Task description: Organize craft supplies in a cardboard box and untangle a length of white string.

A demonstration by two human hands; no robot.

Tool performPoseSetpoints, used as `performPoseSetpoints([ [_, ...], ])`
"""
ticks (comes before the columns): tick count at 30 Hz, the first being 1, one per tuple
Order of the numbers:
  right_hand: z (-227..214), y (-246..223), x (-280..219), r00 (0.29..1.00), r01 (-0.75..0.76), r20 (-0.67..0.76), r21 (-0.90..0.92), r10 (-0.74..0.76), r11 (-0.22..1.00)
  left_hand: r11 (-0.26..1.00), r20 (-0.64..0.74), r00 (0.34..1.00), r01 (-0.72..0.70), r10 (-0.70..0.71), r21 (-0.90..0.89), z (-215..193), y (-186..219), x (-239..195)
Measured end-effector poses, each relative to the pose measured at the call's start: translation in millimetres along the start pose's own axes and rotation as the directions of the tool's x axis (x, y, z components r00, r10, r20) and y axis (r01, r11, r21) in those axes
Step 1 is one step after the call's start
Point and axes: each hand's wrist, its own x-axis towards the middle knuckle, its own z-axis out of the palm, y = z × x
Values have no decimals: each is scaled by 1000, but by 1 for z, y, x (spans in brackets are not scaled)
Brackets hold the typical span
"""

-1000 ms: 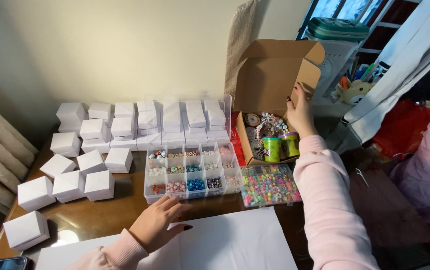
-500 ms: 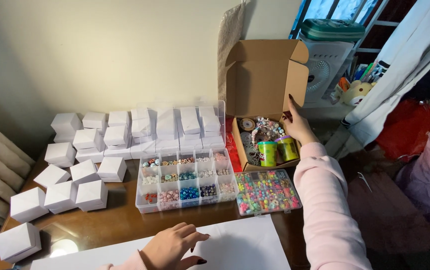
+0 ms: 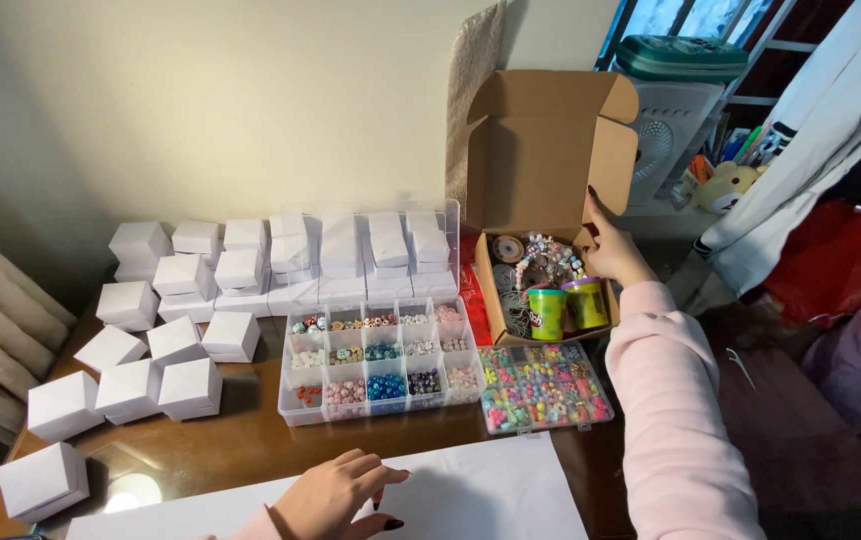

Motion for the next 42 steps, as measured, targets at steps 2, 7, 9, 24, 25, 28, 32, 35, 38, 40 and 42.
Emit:
performPoseSetpoints([
  [2,-2,2,-1,1000,-11,-10,4,11,1000,1000,9,1000,15,-15,4,-3,0,0],
  [7,-20,6,-9,999,-8,-49,11,9,1000,1000,0,1000,15,-15,8,-13,5,4],
  [9,-22,25,5,991,36,-129,-12,-38,999,1000,-25,1000,16,-16,-1,-17,9,7],
  [24,-106,-93,-224,971,113,-203,-67,-125,991,563,-48,804,371,-593,-738,-66,105,59],
  [25,-104,-96,-242,972,109,-201,-67,-121,992,560,-44,804,373,-593,-739,-67,114,59],
  [28,-97,-107,-288,972,126,-190,-60,-135,990,305,66,778,320,-625,-897,-78,145,54],
  [32,-79,-123,-336,893,425,-164,8,-418,905,156,197,751,372,-630,-915,-95,188,28],
  [35,-62,-137,-360,907,401,-122,-45,-403,915,67,213,699,350,-683,-934,-89,195,1],
  [38,-37,-144,-370,910,396,-84,-110,-406,911,5,218,636,329,-740,-944,-79,190,-27],
  [40,-19,-148,-373,882,455,-68,-135,-466,880,-32,224,589,318,-777,-948,-74,186,-45],
  [42,-2,-152,-376,859,500,-79,-82,-505,862,-63,201,563,254,-802,-965,-72,186,-62],
])
